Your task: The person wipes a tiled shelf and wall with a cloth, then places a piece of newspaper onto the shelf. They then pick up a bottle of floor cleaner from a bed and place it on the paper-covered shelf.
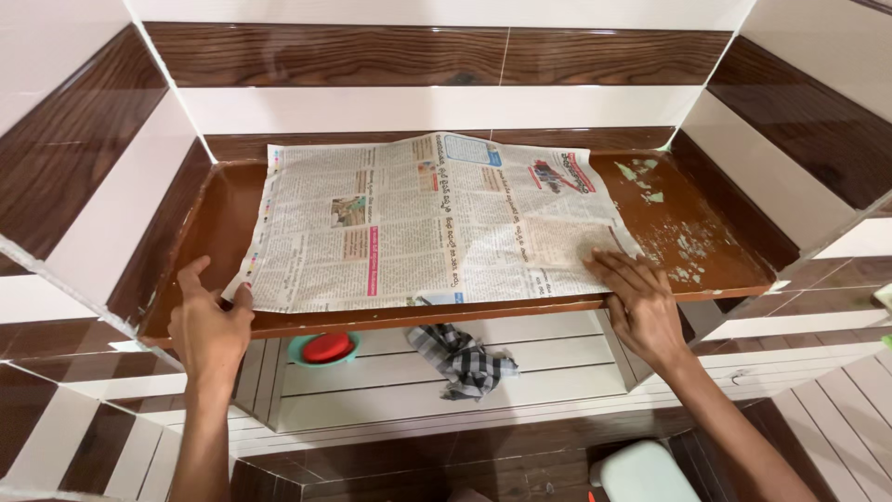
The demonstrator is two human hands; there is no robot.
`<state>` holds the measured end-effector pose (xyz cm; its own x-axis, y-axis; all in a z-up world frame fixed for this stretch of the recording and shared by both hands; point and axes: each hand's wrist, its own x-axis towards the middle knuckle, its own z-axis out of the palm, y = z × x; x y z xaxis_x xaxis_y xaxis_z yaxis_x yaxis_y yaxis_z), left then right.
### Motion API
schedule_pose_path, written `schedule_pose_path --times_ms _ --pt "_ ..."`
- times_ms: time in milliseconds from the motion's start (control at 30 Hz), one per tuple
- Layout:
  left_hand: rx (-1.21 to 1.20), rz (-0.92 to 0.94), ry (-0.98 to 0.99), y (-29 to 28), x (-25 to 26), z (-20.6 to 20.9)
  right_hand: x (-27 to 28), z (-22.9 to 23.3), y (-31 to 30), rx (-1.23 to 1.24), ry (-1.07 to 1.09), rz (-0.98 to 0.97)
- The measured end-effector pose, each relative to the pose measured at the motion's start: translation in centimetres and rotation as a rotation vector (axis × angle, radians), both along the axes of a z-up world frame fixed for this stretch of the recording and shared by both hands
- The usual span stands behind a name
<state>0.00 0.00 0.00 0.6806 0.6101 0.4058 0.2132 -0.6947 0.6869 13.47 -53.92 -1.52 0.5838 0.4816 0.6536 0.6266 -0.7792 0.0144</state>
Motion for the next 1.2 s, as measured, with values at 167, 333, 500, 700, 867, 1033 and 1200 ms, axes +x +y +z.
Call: schedule_pose_path --times_ms 167,333,500,700,867,1033,1200 --pt "0.346 0.092 -0.095 1.3 -0.7 -0.3 -0.3 -0.2 0.6 -0.025 0.039 0.053" --pt "0.253 0.158 0.003 3.0 -1.7 -0.2 -1.5 0.5 3.0 -0.047 0.067 0.063" --pt "0.349 0.224 -0.015 4.2 -2.7 0.2 -2.4 1.4 5.5 -0.062 0.092 0.091" --pt "0.492 0.294 0.005 5.0 -3.1 -0.1 -2.9 2.1 7.8 -0.059 0.134 0.102" --pt "0.559 0.394 0.052 4.4 -3.1 -0.3 -3.0 1.7 8.1 -0.059 0.134 0.088" --pt "0.595 0.468 -0.112 2.3 -4.2 1.5 -3.2 2.2 8.5 -0.066 0.127 0.079" --pt "0.544 -0.105 -0.223 -0.1 -1.2 2.9 -4.1 4.4 10.1 -0.099 0.060 0.080"
